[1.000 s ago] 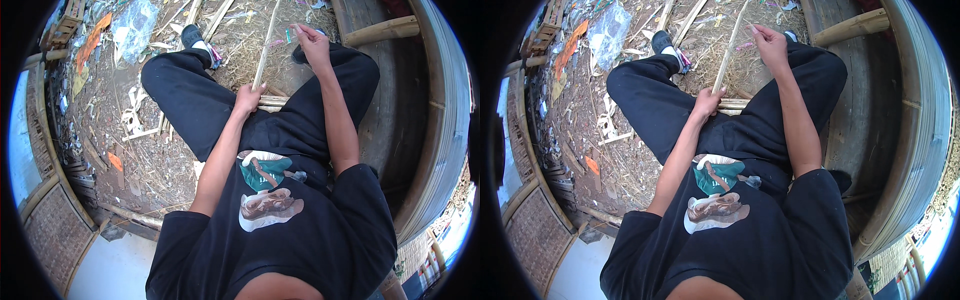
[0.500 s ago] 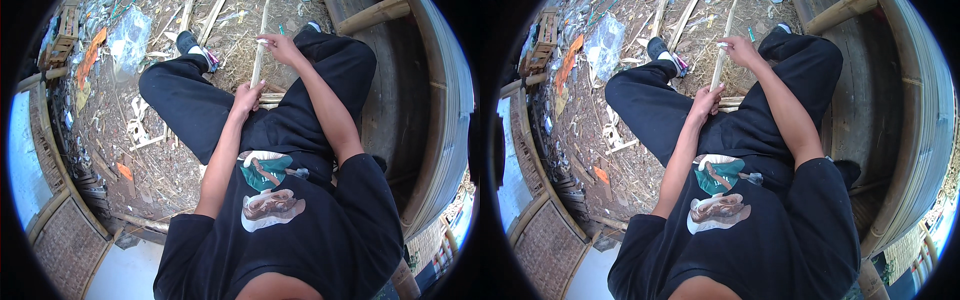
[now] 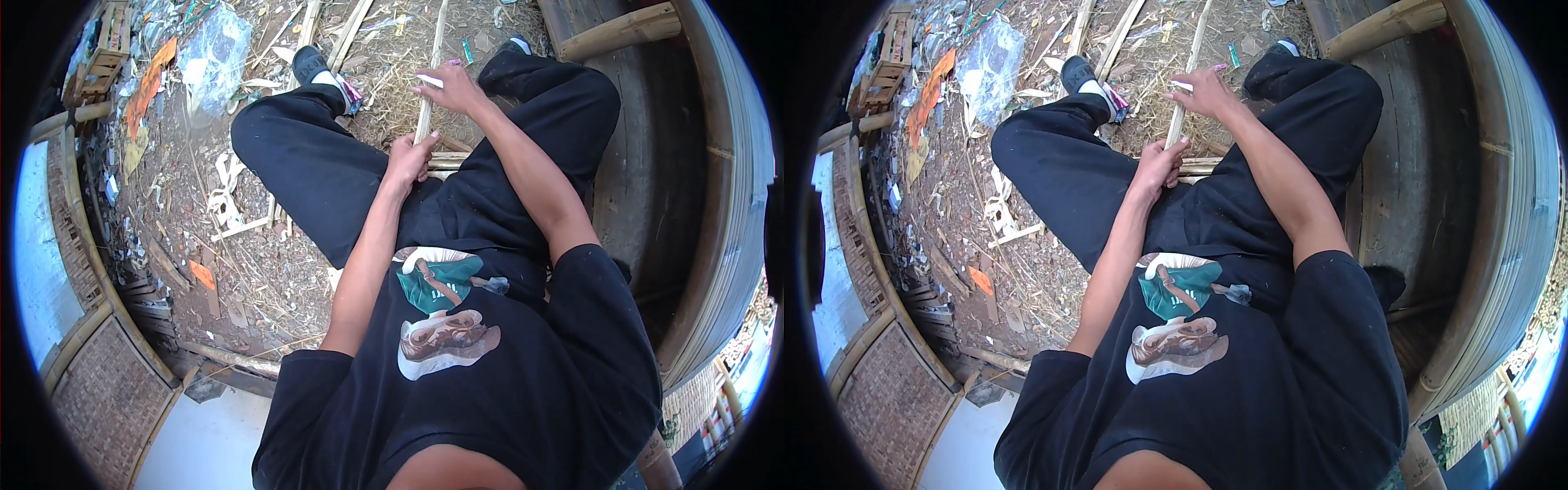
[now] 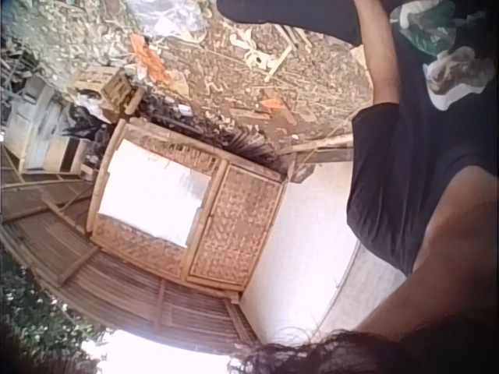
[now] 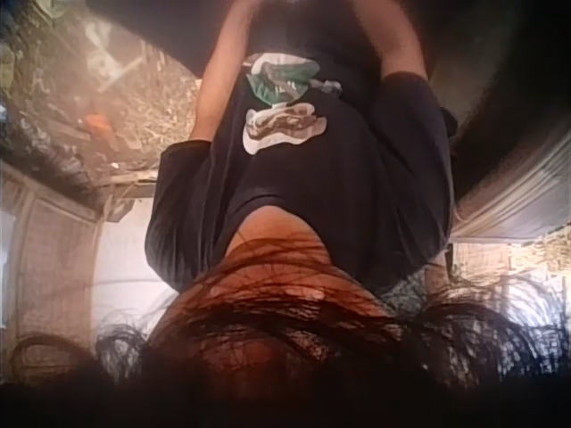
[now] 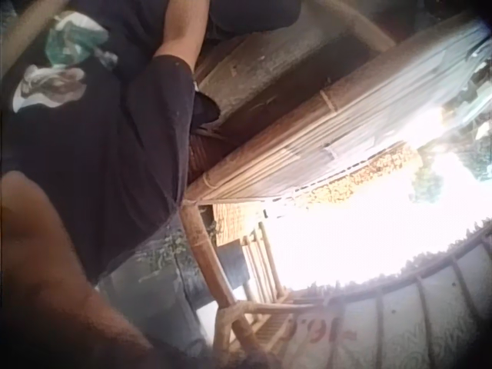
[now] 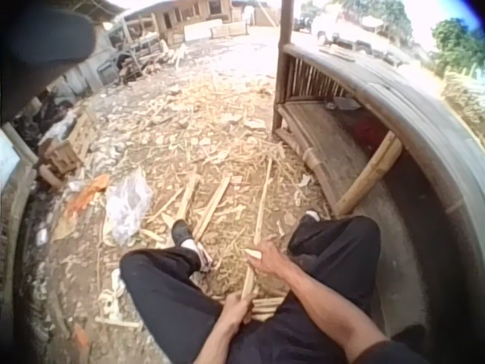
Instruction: The person strips thin layers of bamboo from a bamboo slat by hand, pulling the fibers apart to create multiple narrow strips.
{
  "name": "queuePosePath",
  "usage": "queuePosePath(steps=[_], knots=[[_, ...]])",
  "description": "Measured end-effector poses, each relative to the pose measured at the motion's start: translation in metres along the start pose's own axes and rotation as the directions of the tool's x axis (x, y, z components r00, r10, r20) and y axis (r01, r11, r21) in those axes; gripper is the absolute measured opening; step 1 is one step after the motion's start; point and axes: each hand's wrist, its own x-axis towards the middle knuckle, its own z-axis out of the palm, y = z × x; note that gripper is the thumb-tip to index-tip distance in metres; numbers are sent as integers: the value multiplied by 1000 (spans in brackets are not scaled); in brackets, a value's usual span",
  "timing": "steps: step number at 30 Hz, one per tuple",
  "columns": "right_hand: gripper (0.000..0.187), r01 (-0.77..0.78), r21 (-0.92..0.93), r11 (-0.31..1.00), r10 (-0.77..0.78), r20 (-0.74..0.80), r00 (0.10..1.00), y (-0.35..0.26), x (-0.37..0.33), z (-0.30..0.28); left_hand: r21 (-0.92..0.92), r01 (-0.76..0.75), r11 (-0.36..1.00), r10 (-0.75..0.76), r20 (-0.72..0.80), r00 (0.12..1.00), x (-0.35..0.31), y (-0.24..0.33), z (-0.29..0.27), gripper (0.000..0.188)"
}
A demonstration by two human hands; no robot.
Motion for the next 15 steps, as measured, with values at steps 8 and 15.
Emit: queuePosePath(steps=[8, 15], knots=[[21, -29, 38, 999, 30, -41, 999, -4, 1, 5, -46, 47, 998, -46, 18, 999, 1, -3, -1, 29], [18, -139, 99, 985, 143, -41, 989, -5, 1, 6, -13, 73, 997, -73, -21, 997, 6, -8, 0, 35]])
